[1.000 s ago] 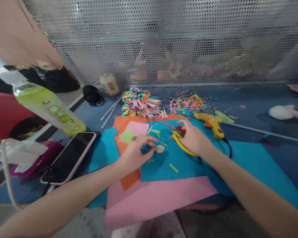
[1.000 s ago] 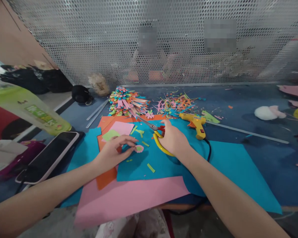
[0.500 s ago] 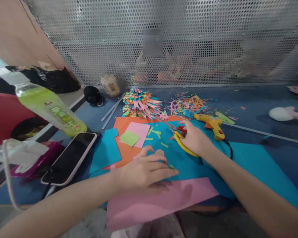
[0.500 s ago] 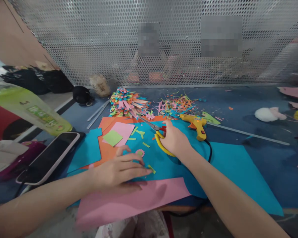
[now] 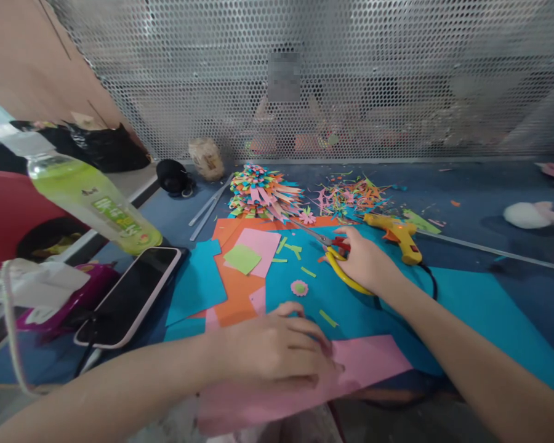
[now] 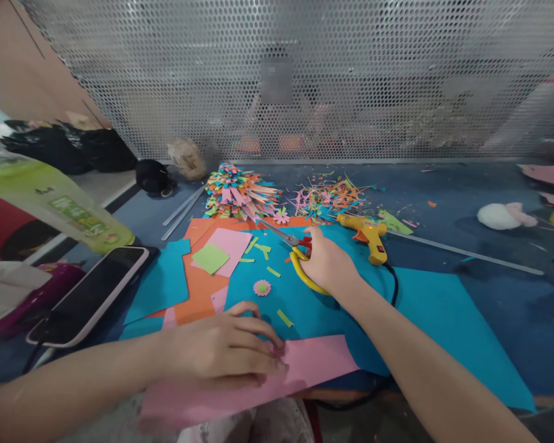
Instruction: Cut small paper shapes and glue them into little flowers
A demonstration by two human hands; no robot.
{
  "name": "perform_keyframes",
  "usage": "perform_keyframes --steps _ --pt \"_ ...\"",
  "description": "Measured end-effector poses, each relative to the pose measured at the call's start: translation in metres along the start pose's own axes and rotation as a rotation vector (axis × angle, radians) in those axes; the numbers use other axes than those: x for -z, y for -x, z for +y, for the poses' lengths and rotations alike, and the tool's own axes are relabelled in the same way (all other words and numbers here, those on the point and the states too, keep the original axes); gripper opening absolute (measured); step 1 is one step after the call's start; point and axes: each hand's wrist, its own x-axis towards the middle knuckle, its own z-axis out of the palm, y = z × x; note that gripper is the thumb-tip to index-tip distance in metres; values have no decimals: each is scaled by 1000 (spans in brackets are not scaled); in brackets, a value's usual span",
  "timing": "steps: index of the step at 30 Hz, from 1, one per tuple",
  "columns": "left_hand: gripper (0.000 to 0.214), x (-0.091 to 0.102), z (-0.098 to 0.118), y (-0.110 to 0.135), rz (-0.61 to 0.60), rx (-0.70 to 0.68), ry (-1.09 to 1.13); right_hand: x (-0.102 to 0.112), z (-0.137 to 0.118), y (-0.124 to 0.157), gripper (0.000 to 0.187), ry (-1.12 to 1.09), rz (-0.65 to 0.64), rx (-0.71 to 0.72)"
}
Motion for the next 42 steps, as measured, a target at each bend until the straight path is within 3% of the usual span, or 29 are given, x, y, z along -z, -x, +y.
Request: perform_keyframes --steps 6,10,14,22,30,35,38,42 --pt "20 6 -2 -1 57 -44 124 -3 3 -1 55 -47 42 16" --pt "16 13 -7 2 176 2 29 0 5 -3 54 -78 76 15" --pt "15 14 -20 7 260 170 -180 2 6 -5 56 -136 140 26" --pt "21 15 -32 9 249 579 -332 -1 7 -4 54 -69 121 29" --pt "25 19 -39 11 204 729 -462 0 4 -2 53 -50 70 4" --pt "34 44 -50 22 268 1130 -860 2 2 -1 54 -21 60 3" --pt "41 58 -57 32 291 1350 -974 2 3 -1 53 -20 47 10" --pt "47 62 -62 37 141 1472 -915 1 4 -2 53 -34 40 12"
